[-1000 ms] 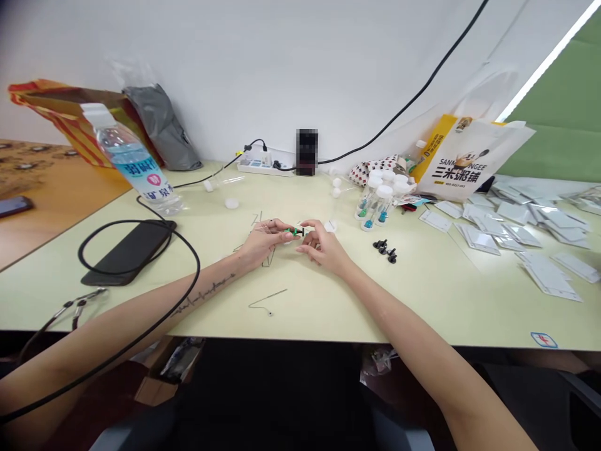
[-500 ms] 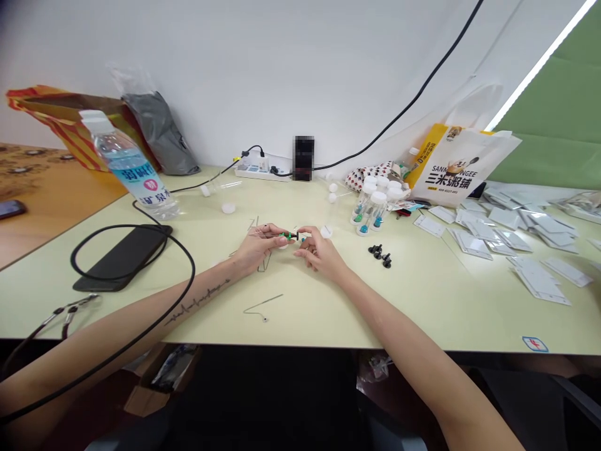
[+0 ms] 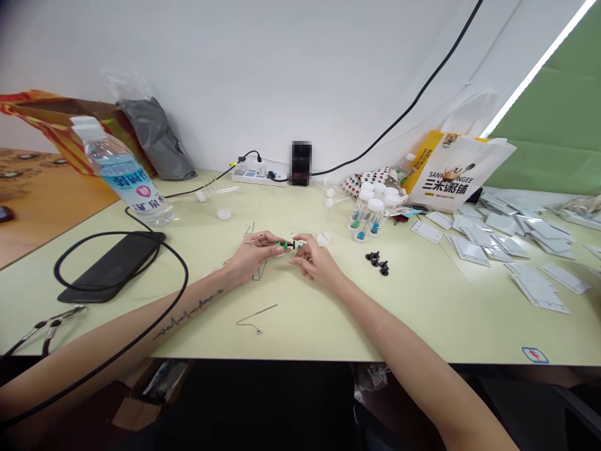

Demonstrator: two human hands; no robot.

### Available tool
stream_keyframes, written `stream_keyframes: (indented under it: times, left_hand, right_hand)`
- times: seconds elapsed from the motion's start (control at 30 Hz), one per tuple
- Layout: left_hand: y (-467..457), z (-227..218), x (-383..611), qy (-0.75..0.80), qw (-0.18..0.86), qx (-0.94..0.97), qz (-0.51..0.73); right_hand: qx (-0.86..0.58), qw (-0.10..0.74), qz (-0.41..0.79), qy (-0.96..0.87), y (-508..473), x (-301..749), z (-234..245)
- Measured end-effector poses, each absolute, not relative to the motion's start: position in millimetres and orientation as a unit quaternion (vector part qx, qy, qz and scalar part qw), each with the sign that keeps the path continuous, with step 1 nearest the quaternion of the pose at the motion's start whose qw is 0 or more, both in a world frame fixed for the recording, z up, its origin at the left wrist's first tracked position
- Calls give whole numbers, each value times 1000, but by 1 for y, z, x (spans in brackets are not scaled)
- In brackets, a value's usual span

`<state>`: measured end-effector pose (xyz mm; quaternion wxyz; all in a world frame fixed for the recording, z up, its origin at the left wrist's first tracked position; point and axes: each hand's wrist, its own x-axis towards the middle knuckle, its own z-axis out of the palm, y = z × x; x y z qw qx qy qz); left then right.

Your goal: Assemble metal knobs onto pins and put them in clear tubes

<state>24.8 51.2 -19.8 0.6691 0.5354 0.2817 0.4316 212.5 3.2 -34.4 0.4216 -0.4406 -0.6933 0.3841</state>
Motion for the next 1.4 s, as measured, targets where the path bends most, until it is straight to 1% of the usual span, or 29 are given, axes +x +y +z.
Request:
stream_keyframes:
  times: [0.47,1.0,1.4]
  left_hand:
    - [48,-19,26,284,658,554,424]
    - [52,-25,27,288,658,553,422]
    - [50,-25,25,282,657,569,406]
  right_hand:
    - [-445,424,379,-691,4,212,-34]
    - [-448,512,314,-663,5,215,-39]
    - [-438,508,310,-674,4,214,-38]
